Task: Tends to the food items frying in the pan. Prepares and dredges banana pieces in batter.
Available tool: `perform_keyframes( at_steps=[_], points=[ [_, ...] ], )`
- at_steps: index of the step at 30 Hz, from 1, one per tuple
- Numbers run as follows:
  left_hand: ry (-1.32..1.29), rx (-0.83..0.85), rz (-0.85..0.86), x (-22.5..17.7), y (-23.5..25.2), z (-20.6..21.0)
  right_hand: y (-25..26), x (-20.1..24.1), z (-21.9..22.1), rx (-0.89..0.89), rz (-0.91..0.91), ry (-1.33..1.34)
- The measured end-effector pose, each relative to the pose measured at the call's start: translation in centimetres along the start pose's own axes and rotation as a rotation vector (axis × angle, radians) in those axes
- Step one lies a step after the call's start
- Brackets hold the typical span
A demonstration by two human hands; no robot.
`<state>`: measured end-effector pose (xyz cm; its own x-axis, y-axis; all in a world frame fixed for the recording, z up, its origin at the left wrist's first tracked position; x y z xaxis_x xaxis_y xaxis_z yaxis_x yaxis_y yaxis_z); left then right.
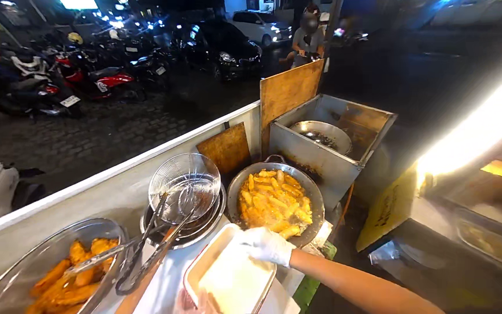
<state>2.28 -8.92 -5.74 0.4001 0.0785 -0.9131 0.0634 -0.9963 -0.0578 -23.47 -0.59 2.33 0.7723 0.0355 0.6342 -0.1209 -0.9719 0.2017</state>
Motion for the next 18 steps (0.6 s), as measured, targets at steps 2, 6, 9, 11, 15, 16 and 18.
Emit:
perform_keyframes(
  at_steps=[2, 6, 9, 11, 15, 16, 18],
  points=[
    [-0.008, -0.011, -0.055, 0.1, -0.2, 0.0, -2.4, -0.4, 2.7, 0.162, -0.191, -0.185],
    [-0.042, -0.004, -0.037, -0.1, -0.5, 0.2, -5.4, -3.6, 1.4, 0.302, -0.308, -0.18],
    [0.06, -0.046, -0.078, -0.7, -0.7, -0.5, -5.1, -5.0, -1.4, 0.21, -0.08, -0.091],
    [0.048, -0.009, -0.109, -1.2, -1.1, -0.5, -4.5, -5.7, -3.7, 0.076, 0.217, 0.0],
    [0.095, -0.024, -0.125, -1.1, -0.9, -0.4, -3.1, -4.8, -3.3, -0.193, 0.539, 0.774],
    [0.103, -0.023, -0.122, -1.1, -0.8, -0.4, -3.0, -3.9, -1.8, -0.122, 0.544, 0.974],
    [0.123, -0.019, -0.103, -1.2, -0.7, -0.2, -3.5, -2.8, 0.8, 0.055, 0.609, 1.13]
  ],
)
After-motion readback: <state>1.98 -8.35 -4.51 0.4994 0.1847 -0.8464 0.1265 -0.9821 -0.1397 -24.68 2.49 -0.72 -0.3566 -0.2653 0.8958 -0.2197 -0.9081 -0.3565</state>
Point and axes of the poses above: each hand's wrist, its own y-axis towards the middle knuckle, its own z-axis out of the palm, x = y × z, the point moved 7 cm from there along y, towards the middle knuckle, and after that the axes turned 1 degree about -z, right-handed, at the moved point
